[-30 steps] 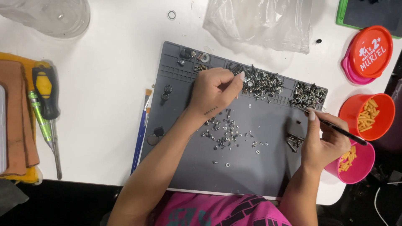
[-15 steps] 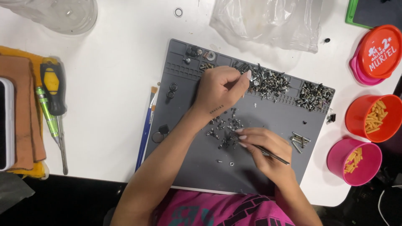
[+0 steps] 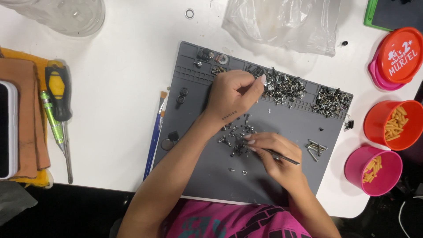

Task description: Sorting and organizing small electronic screws and washers on a magnetic repair mat using a precision probe tool.

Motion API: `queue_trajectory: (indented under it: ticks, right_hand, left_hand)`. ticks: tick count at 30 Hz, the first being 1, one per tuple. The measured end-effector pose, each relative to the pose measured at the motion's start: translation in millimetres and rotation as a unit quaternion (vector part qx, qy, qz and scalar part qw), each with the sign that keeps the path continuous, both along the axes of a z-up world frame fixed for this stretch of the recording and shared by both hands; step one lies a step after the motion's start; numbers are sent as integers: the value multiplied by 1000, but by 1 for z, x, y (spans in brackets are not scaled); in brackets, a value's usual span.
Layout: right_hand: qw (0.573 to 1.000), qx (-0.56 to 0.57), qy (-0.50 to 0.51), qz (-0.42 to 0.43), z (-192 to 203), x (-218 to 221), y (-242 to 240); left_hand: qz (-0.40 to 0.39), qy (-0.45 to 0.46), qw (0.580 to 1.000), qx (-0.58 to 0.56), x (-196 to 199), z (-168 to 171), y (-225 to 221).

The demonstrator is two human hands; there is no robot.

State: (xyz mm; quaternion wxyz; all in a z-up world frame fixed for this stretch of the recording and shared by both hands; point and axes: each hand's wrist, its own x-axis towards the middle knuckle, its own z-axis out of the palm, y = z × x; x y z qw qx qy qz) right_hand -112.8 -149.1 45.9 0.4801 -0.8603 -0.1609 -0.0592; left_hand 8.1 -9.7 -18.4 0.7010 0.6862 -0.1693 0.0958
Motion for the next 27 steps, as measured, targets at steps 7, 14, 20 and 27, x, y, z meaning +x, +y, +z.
queue_trajectory:
  ticks: [7,14,20,27]
  right_hand:
    - [996,32,17,-76,-5,-2,-21]
    - [966,18,-69,-247,-12,-3,-102]
    - [928,-17,-56,-367,-12,0,-125]
    - [922,-30,-37,-384,-22,-1,-131]
  left_hand:
    - [-23,5,1000,7,1,8,4]
    - [-45,31,998,25,-5,14,5]
    - [-56,65,995,47,-8,22,8]
    - [-59,78,993,73,-8,21,10]
